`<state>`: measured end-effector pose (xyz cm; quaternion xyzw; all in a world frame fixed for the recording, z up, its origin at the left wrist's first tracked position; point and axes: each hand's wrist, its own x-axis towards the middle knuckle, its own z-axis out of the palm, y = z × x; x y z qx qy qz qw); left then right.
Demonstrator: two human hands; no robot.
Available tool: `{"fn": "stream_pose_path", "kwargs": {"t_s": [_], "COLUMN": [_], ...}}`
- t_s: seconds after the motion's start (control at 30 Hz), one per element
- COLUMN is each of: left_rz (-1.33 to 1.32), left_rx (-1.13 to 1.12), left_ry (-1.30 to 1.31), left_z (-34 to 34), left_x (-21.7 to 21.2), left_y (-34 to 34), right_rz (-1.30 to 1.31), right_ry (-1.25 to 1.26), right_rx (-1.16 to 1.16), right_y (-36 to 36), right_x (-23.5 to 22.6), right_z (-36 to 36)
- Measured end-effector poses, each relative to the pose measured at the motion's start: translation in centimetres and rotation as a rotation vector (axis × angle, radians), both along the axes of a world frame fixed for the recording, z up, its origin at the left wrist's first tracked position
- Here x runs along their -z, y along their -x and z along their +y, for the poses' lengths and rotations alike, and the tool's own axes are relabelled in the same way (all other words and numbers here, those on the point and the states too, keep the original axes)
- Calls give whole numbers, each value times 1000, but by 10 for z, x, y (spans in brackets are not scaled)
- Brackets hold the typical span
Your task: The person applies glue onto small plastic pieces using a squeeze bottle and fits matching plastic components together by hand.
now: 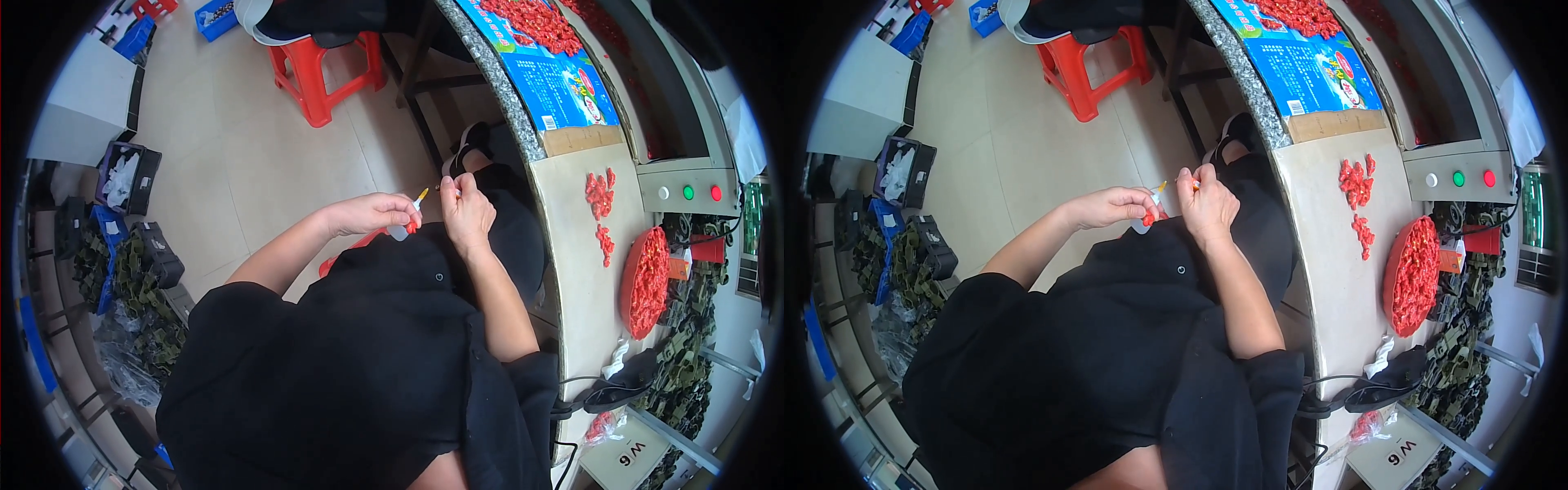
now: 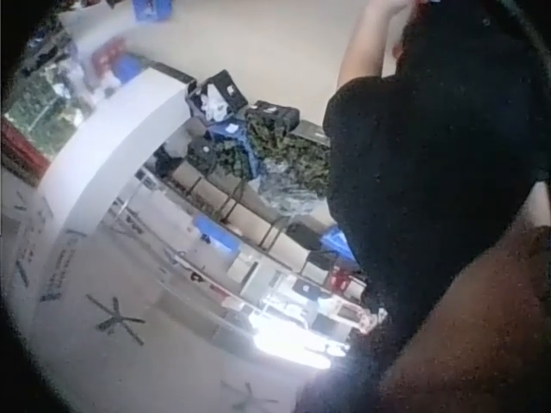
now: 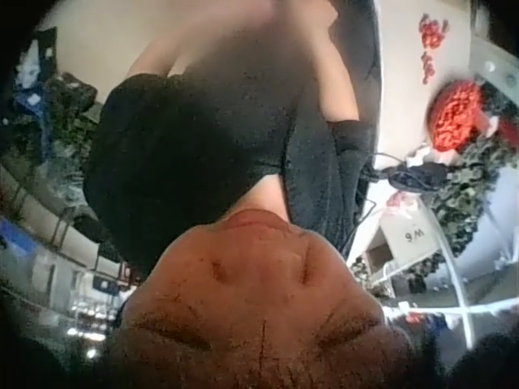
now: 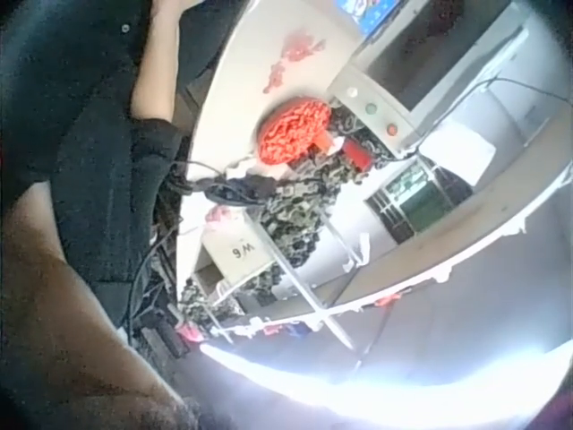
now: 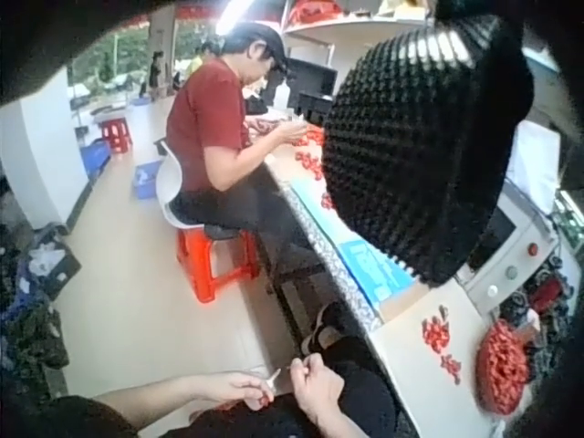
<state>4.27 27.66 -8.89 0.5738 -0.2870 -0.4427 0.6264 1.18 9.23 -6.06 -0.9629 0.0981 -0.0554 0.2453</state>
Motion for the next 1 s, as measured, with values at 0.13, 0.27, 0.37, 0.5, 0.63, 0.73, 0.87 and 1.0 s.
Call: {"fn": "stream_pose_path", "kwargs": {"t_s": [0.13, 0.27, 0.37, 0.5, 0.63, 0.73, 0.87, 1.0], "left_rz": [30, 44, 56, 57, 55, 99, 85, 92], "left_rx": [-1, -4, -6, 6, 3, -11, -10, -5], "left_ry": [-27, 2, -4, 4, -15, -12, 2, 6], "left_z": [0, 0, 0, -1, -2, -3, -3, -3], "left_x": [0, 0, 0, 1, 0, 0, 4, 5], "left_y": [2, 4, 4, 4, 3, 4, 4, 4], "right_rz": [4, 16, 11, 18, 3, 15, 20, 10], "right_ry": [22, 62, 63, 64, 54, 67, 63, 65], "right_rx": [-6, -25, -32, -32, -35, -38, -39, -35], "right_y": [0, 1, 1, 1, 2, 2, 2, 2], "right_x": [0, 2, 3, 1, 2, 2, 0, 1], "right_z": [-1, -1, -1, 0, 0, 0, 1, 1]}}
